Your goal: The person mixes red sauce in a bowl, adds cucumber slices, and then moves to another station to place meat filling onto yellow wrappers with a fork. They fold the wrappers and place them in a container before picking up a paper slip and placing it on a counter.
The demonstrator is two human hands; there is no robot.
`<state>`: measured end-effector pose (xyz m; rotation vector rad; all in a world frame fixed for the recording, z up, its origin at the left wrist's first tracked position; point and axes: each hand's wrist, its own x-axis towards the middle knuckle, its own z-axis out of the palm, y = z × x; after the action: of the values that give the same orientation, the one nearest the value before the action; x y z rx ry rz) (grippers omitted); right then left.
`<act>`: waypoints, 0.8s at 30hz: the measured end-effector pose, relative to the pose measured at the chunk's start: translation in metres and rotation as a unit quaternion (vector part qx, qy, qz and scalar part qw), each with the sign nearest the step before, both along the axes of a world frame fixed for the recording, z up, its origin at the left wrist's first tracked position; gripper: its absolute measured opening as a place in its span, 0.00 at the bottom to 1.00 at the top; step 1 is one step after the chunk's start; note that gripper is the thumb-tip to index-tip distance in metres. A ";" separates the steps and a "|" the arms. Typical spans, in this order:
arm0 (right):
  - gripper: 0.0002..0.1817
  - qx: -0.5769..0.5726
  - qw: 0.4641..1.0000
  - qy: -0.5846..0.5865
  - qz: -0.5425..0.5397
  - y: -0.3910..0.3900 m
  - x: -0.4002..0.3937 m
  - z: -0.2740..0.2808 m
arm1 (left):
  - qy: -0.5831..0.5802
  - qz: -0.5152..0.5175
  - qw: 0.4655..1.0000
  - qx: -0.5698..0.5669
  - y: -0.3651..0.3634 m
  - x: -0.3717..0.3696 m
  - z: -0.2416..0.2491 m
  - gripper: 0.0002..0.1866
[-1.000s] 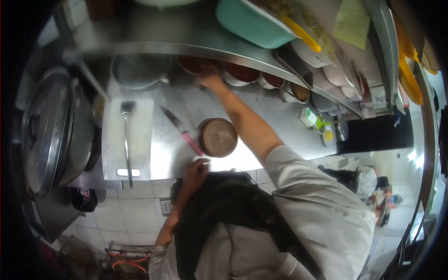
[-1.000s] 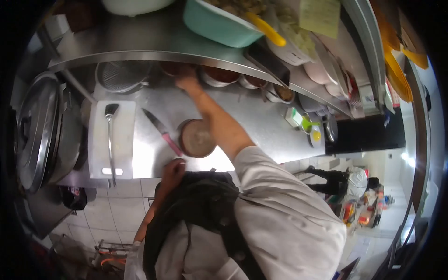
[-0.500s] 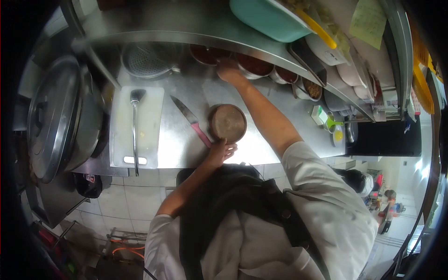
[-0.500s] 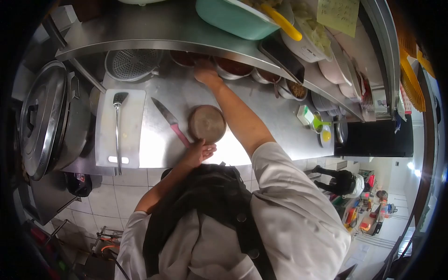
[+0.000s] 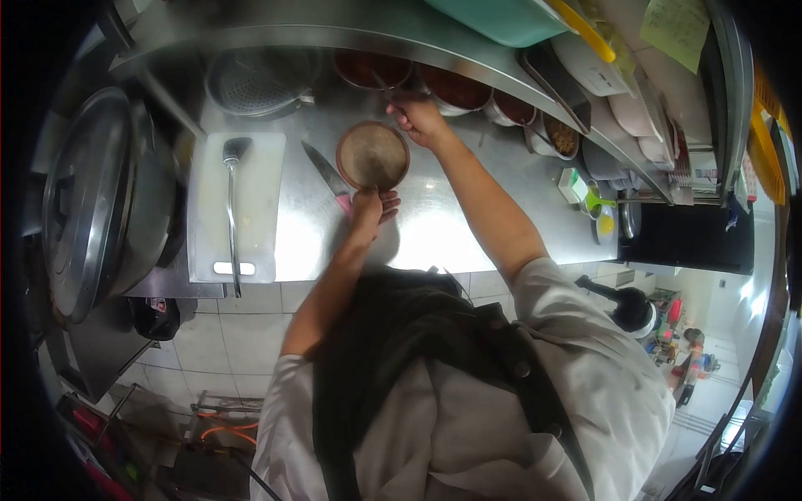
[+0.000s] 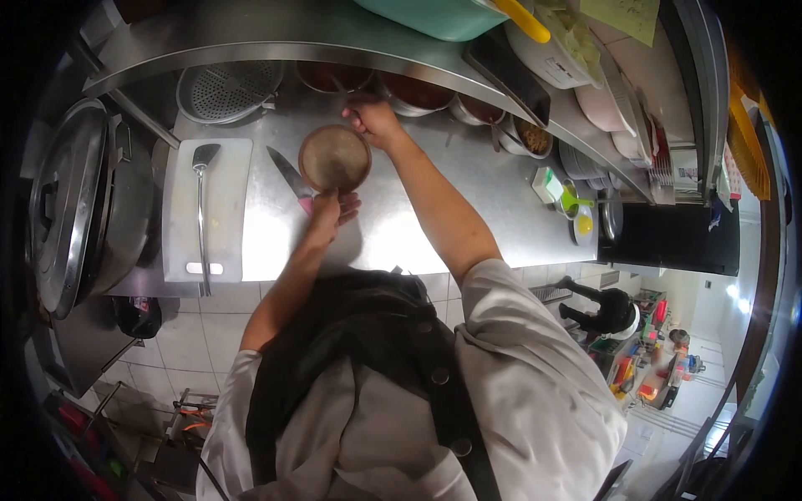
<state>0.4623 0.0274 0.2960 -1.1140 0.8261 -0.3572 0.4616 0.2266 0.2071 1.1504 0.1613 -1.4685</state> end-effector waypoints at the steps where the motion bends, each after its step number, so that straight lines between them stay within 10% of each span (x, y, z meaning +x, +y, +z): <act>1: 0.06 -0.007 1.000 -0.002 -0.008 0.008 -0.007 0.005 | -0.011 -0.008 1.000 0.011 -0.002 0.009 0.005 0.23; 8: 0.16 -0.193 0.972 0.118 0.060 0.064 -0.079 -0.006 | -0.056 0.016 0.998 0.001 -0.010 0.034 -0.001 0.13; 10: 0.18 -0.691 0.685 0.161 0.163 0.067 -0.103 -0.043 | -0.043 0.023 0.999 0.005 -0.011 0.035 -0.003 0.13; 14: 0.19 -0.627 0.713 0.249 0.190 0.082 -0.109 -0.044 | -0.004 0.112 0.993 0.044 0.001 0.025 0.030 0.18; 17: 0.21 -0.487 0.846 0.190 0.106 0.086 -0.091 -0.023 | 0.008 0.095 0.995 -0.017 0.032 0.034 0.041 0.18; 19: 0.15 -0.195 0.974 0.117 0.003 0.082 -0.070 -0.007 | 0.000 0.085 0.994 -0.062 0.050 0.042 0.026 0.17; 24: 0.20 -0.298 0.937 0.181 -0.001 0.037 0.002 0.014 | -0.026 0.119 0.988 -0.090 0.075 0.050 0.029 0.15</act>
<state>0.4639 0.0642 0.3102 -1.7825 1.0791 -0.4257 0.5119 0.3015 0.2358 0.9851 0.1222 -1.2156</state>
